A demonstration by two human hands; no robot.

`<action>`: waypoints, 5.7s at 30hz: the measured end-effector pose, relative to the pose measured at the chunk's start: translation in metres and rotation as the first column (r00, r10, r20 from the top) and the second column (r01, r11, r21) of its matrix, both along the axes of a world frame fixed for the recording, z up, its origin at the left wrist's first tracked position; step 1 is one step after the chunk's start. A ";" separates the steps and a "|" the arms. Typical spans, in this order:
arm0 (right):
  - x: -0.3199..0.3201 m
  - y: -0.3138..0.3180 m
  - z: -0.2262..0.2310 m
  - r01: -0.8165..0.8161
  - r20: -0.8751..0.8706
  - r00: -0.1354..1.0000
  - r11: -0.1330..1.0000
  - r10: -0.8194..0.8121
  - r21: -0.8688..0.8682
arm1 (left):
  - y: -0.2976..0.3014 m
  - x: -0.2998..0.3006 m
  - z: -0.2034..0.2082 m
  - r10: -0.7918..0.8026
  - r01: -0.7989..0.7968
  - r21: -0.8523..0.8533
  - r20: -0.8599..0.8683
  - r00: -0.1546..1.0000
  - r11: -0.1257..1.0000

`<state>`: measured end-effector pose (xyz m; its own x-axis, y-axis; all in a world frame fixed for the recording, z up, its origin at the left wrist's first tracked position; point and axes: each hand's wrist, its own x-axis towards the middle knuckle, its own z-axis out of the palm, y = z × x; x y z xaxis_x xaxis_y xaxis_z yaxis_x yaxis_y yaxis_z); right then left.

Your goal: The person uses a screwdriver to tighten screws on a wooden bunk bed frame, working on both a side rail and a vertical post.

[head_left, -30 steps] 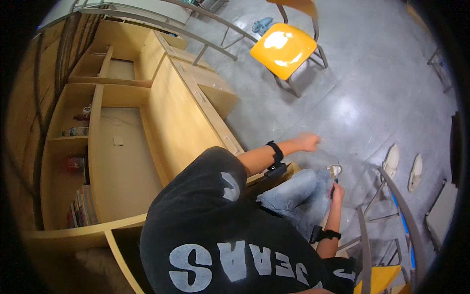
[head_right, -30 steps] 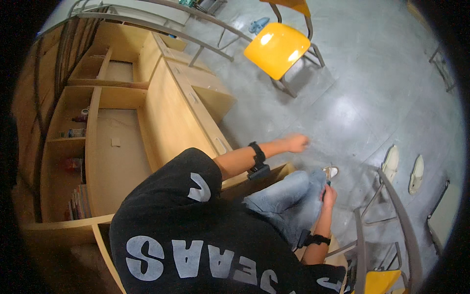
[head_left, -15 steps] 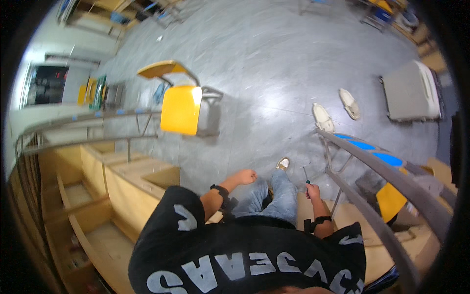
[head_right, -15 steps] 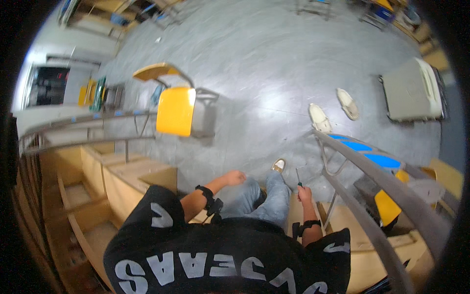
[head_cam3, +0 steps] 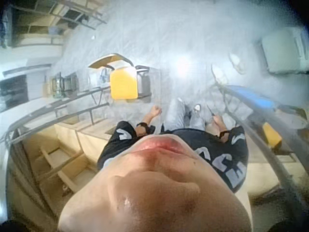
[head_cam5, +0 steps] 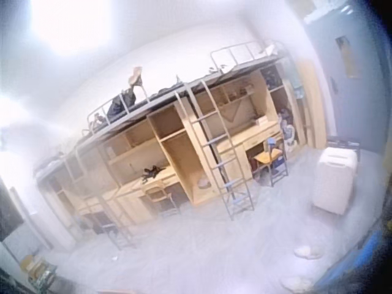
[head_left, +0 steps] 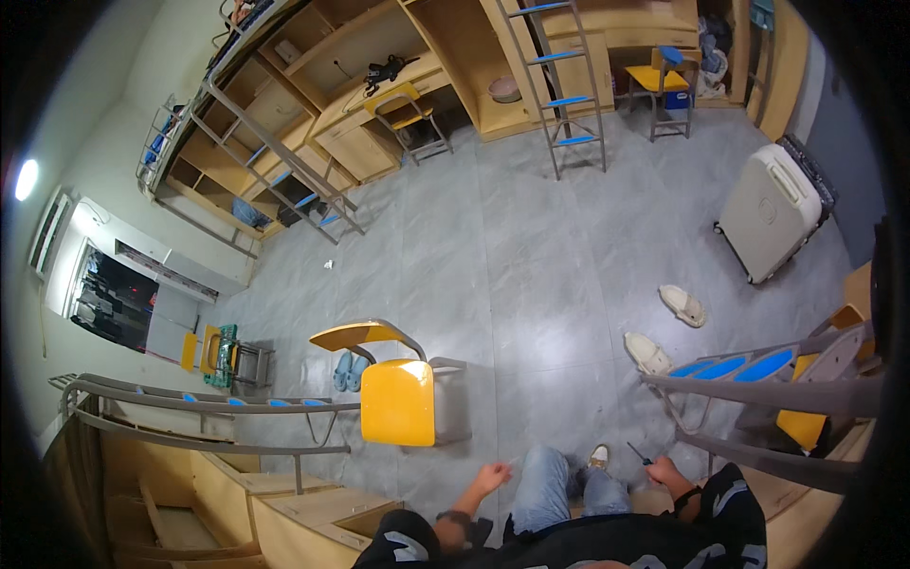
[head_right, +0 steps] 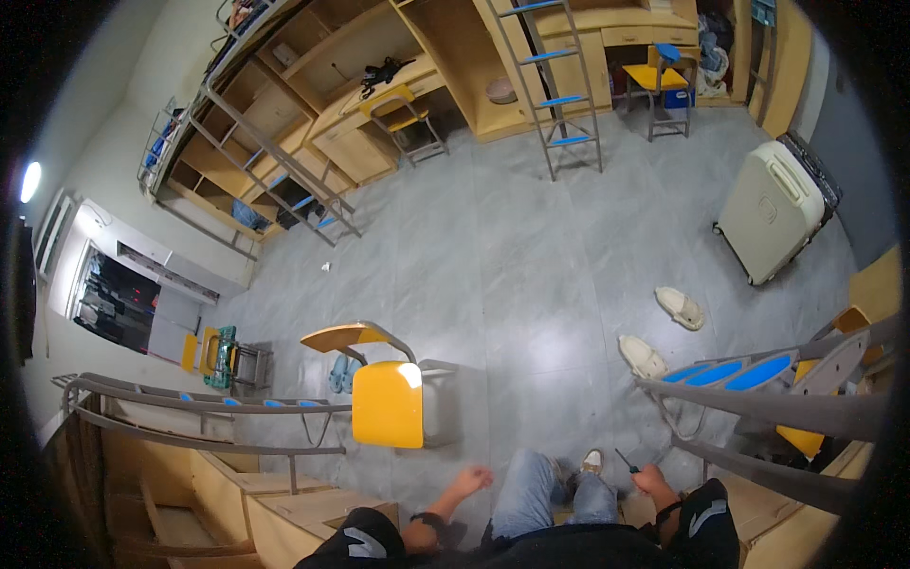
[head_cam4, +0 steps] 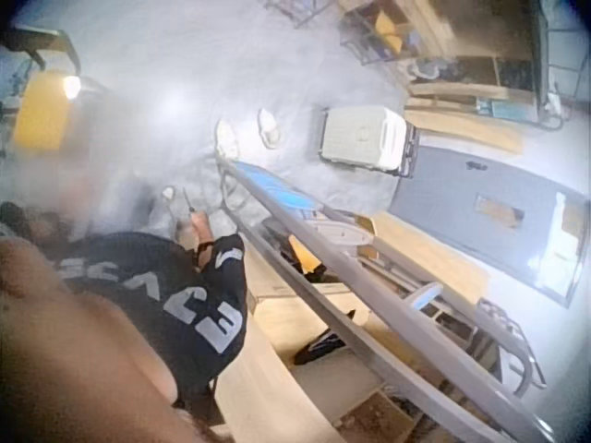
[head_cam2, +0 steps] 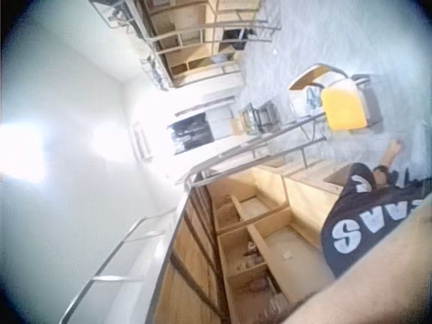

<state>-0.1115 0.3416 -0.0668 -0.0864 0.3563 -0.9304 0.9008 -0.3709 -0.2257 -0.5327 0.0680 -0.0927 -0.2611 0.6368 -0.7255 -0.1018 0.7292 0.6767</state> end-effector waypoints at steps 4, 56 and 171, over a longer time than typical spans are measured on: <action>0.011 0.027 -0.036 -0.433 0.017 0.901 0.900 0.434 -0.051 | -0.064 -0.014 0.011 0.110 -0.065 -0.351 0.109 0.988 0.934; -0.690 0.503 0.093 -0.146 -0.626 0.640 0.871 0.445 0.469 | 0.523 -0.519 0.149 0.098 0.065 0.314 -0.476 0.874 0.947; -2.171 1.240 0.184 0.026 -0.433 0.830 0.749 0.353 0.662 | 1.240 -2.024 0.187 0.006 0.494 0.110 -0.978 0.207 0.863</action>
